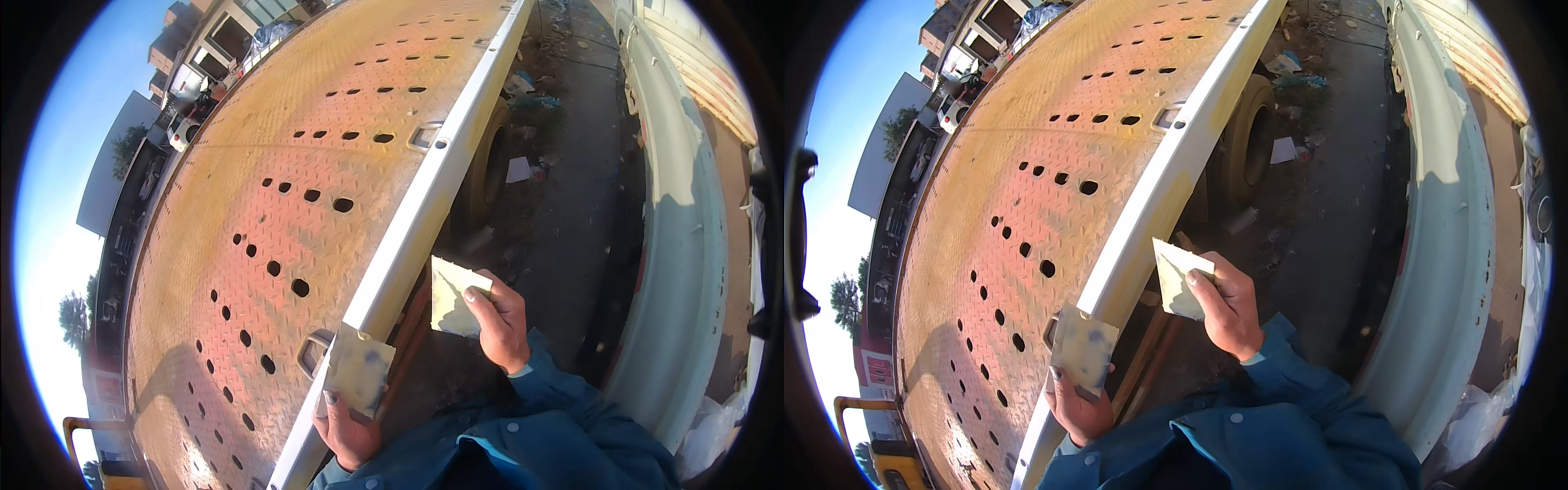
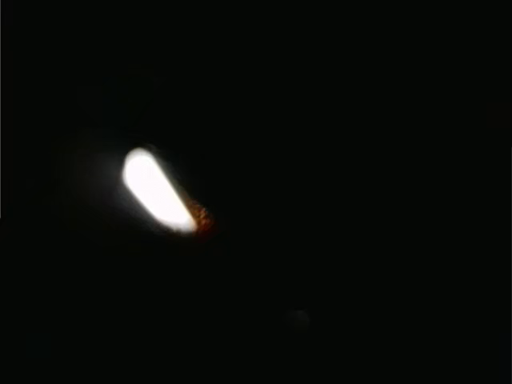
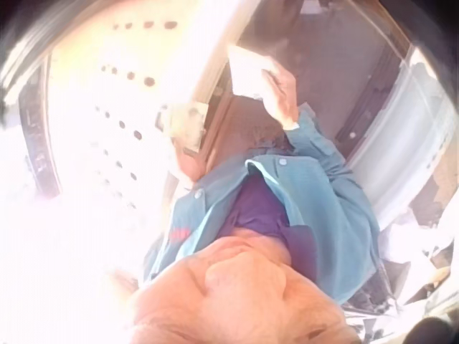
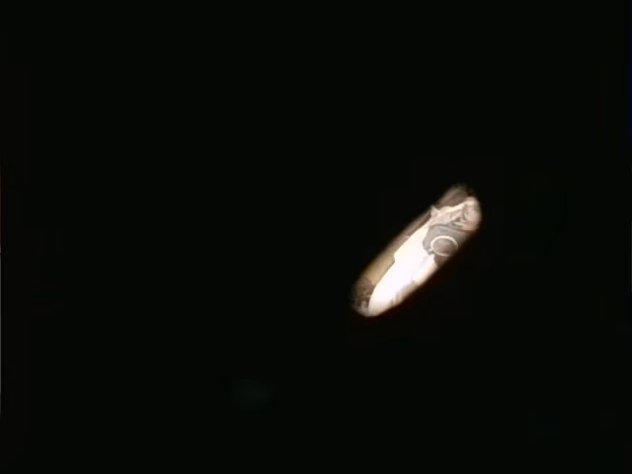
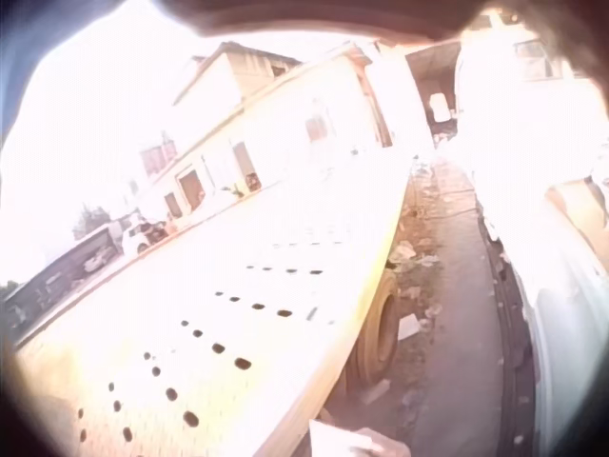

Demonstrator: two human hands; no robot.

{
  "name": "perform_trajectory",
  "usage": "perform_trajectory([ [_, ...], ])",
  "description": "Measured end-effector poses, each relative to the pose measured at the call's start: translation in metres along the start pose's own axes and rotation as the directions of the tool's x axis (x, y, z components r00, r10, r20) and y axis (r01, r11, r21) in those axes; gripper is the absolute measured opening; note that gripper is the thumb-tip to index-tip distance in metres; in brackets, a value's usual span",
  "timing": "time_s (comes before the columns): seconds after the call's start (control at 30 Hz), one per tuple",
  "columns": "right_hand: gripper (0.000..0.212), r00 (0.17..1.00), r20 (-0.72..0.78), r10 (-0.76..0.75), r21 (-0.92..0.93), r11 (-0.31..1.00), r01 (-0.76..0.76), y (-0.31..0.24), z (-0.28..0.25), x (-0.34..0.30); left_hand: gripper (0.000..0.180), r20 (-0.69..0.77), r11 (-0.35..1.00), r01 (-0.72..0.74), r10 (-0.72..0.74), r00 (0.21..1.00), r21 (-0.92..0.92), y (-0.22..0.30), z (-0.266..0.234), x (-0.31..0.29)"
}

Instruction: The person applies a yellow adhesive to the edge of a metal truck bed using a putty knife. They repeatedly dip the knife into a can of adhesive and spread it along the seam. The person then adds more adhesive from a tube onto the putty knife and continues applying it to the truck bed edge.

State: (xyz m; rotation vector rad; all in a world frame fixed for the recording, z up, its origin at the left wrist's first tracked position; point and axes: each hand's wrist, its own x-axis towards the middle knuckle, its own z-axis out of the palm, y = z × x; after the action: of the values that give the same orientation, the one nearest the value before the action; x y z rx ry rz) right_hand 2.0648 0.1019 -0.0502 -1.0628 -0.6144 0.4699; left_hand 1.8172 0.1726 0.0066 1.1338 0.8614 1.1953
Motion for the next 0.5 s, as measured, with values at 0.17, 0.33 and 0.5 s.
perform_trajectory([
  [0.17, 0.02, 0.99, 0.016, 0.139, 0.151, 0.979, -0.14, -0.029, -0.031, 0.056, 0.062, 0.286, 0.983, -0.182, 0.168, 0.943, 0.022, -0.026, 0.08, 0.045],
  [0.33, 0.022, 0.987, 0.098, 0.128, 0.132, 0.981, -0.14, -0.028, -0.046, 0.068, 0.061, 0.311, 0.979, -0.204, 0.196, 0.93, -0.008, -0.052, 0.131, 0.055],
  [0.5, 0.021, 0.987, 0.05, 0.15, 0.157, 0.975, -0.156, -0.027, -0.056, 0.082, 0.055, 0.359, 0.978, -0.2, 0.211, 0.909, -0.068, -0.063, 0.149, 0.059],
])
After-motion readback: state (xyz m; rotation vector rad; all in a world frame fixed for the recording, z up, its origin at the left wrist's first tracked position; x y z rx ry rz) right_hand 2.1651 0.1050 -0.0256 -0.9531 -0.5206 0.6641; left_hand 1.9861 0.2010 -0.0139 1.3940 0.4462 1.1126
